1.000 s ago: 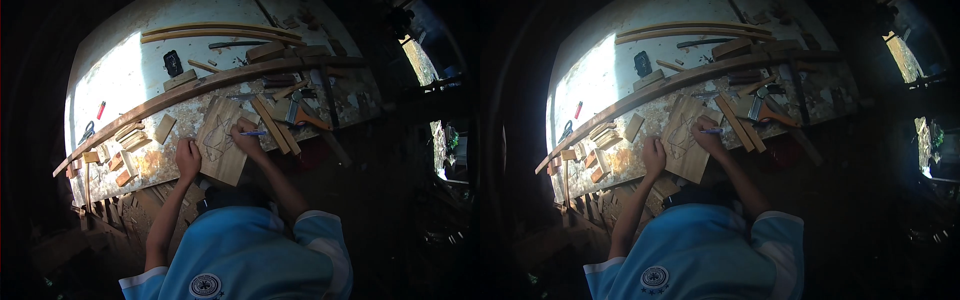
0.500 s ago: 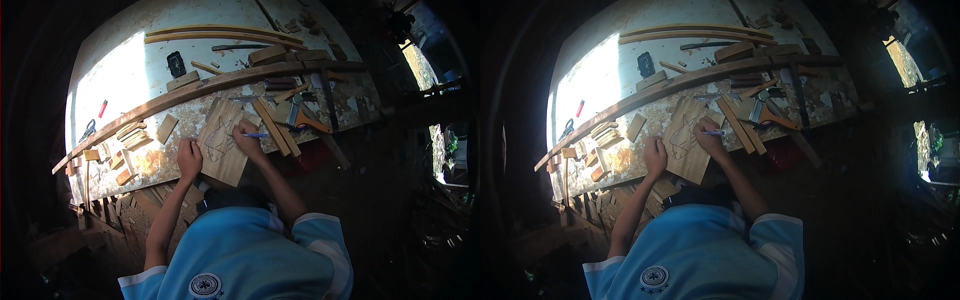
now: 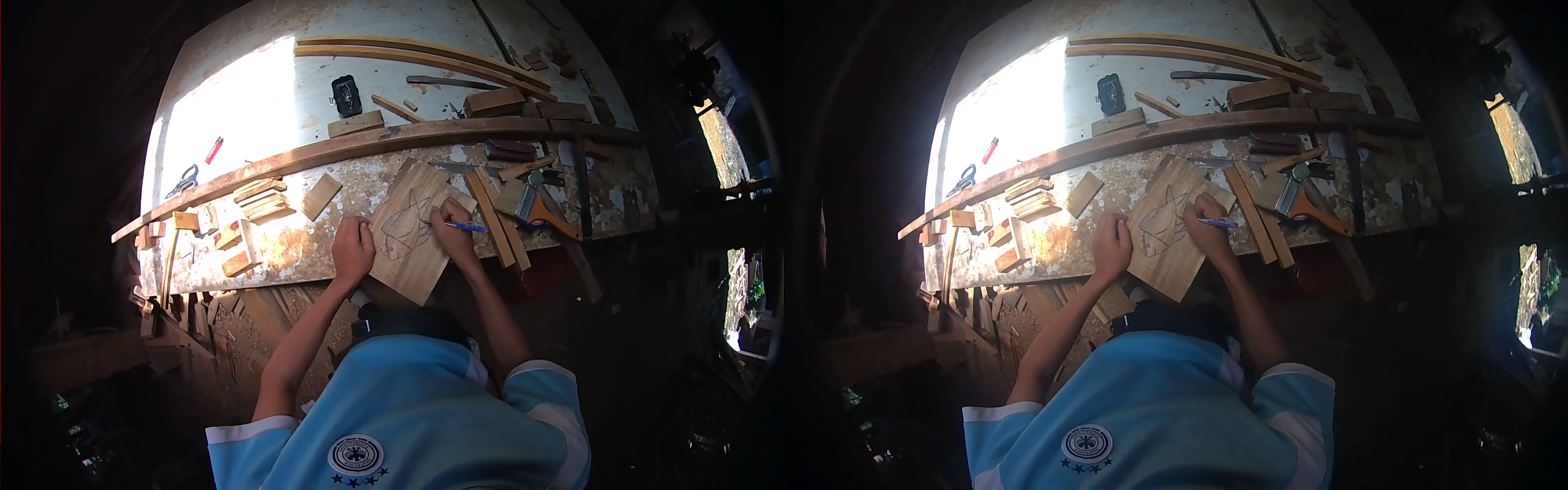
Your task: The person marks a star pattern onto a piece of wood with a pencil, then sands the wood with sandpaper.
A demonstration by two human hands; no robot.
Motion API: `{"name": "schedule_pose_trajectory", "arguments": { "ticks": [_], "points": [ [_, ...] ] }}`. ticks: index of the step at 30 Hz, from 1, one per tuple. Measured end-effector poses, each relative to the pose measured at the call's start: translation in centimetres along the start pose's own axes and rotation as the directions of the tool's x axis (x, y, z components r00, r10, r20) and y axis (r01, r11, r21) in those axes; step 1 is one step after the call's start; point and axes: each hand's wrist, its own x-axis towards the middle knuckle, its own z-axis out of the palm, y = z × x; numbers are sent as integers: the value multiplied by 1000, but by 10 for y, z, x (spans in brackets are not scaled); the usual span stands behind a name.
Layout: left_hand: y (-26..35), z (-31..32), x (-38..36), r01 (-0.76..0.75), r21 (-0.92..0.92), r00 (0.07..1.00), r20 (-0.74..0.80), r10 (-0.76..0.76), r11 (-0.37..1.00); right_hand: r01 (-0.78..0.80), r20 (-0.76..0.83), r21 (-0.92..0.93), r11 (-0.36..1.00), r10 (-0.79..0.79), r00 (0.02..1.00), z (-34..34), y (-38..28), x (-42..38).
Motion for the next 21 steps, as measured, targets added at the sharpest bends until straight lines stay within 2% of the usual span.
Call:
{"name": "schedule_pose_trajectory", "arguments": {
  "ticks": [3, 7, 10, 13, 16, 17, 20, 21],
  "points": [
    [0, -1, 0, 10, 1, 1000, 8, -10, 1000, 27, 116, 28, 999, -30, 993, -3, 9, -1],
    [0, 0, 1, 1, -5, 1000, 14, -1, 1000, 6, 2, 29, 1000, -6, 1000, 1, 4, -2],
    [-2, 0, 0, -10, -12, 1000, 3, 10, 1000, -4, 115, 11, 1000, 3, 993, -4, 4, -1],
    [2, -1, 0, 12, -18, 1000, 6, -12, 1000, 5, 32, -11, 1000, -4, 999, -1, 4, -1],
    [0, -2, 0, 15, -23, 1000, 14, -15, 1000, 4, 26, -13, 1000, -4, 1000, 0, 4, -2],
    [-1, -2, 0, 24, -28, 1000, 17, -24, 999, 10, 69, -19, 1000, -9, 998, -1, 7, -2],
    [-2, 0, 0, 15, -33, 1000, -5, -15, 999, -67, 34, -14, 998, 68, 997, 1, 7, -2],
    [-2, 0, 0, 12, -34, 1000, -5, -12, 999, -34, -3, 3, 999, 34, 999, 2, 5, -2]
  ]
}}
